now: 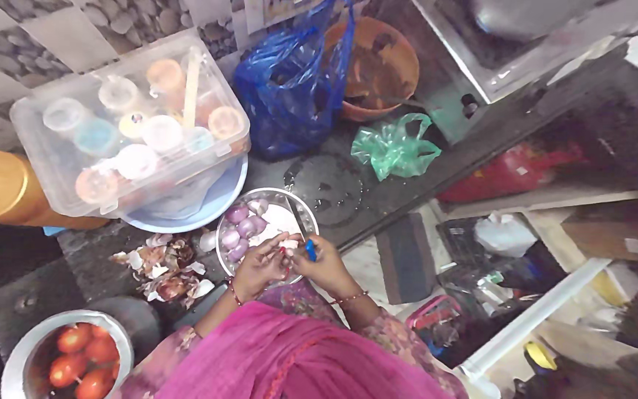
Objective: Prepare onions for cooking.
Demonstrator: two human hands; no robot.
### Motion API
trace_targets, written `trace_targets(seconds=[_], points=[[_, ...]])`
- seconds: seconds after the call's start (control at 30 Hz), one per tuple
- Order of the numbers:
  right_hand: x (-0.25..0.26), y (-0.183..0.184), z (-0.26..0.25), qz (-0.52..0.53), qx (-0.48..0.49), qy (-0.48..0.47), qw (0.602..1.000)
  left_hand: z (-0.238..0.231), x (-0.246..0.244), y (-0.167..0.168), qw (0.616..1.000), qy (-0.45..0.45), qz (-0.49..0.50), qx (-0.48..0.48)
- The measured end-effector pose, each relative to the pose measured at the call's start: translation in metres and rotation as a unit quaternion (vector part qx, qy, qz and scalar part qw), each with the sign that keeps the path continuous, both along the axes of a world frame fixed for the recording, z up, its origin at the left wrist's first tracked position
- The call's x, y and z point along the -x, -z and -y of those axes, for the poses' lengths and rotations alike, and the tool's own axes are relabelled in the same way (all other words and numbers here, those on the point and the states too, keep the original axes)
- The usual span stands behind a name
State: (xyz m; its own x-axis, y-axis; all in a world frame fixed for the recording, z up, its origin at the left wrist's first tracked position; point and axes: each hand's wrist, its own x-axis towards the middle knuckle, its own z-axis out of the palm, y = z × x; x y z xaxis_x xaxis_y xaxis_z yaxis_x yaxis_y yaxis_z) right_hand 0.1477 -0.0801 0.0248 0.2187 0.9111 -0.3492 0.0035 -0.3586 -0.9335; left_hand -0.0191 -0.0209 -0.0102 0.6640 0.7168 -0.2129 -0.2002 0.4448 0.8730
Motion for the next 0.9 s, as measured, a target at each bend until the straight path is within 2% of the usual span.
trace_targets(seconds=[0.17, 0.37, 0.53, 0.63, 0.77, 0.83, 0.9], points=[[-0.002, -0.002, -0.001, -0.019, 0.013, -0.017, 1.000, 0.000, 0.000, 0.001, 1.000, 0.002, 0.005, 0.020], [-0.004, -0.004, -0.002, -0.049, 0.008, -0.011, 0.999, 0.002, 0.003, 0.011, 0.997, 0.015, 0.056, 0.050], [-0.003, -0.003, -0.002, -0.038, 0.016, -0.013, 0.999, 0.004, -0.001, 0.008, 0.996, -0.006, 0.046, 0.071], [0.000, -0.001, -0.002, -0.015, 0.008, -0.004, 1.000, 0.005, -0.004, 0.001, 0.989, -0.003, 0.070, 0.132], [0.004, -0.001, -0.003, -0.001, -0.016, -0.018, 1.000, 0.008, -0.006, 0.002, 0.955, -0.002, 0.148, 0.256], [0.006, -0.002, -0.003, -0.017, -0.022, -0.028, 0.999, 0.009, -0.005, 0.002, 0.941, 0.024, 0.176, 0.287], [0.006, -0.004, -0.004, -0.025, -0.032, -0.022, 0.999, 0.008, -0.005, 0.002, 0.939, 0.007, 0.173, 0.298]])
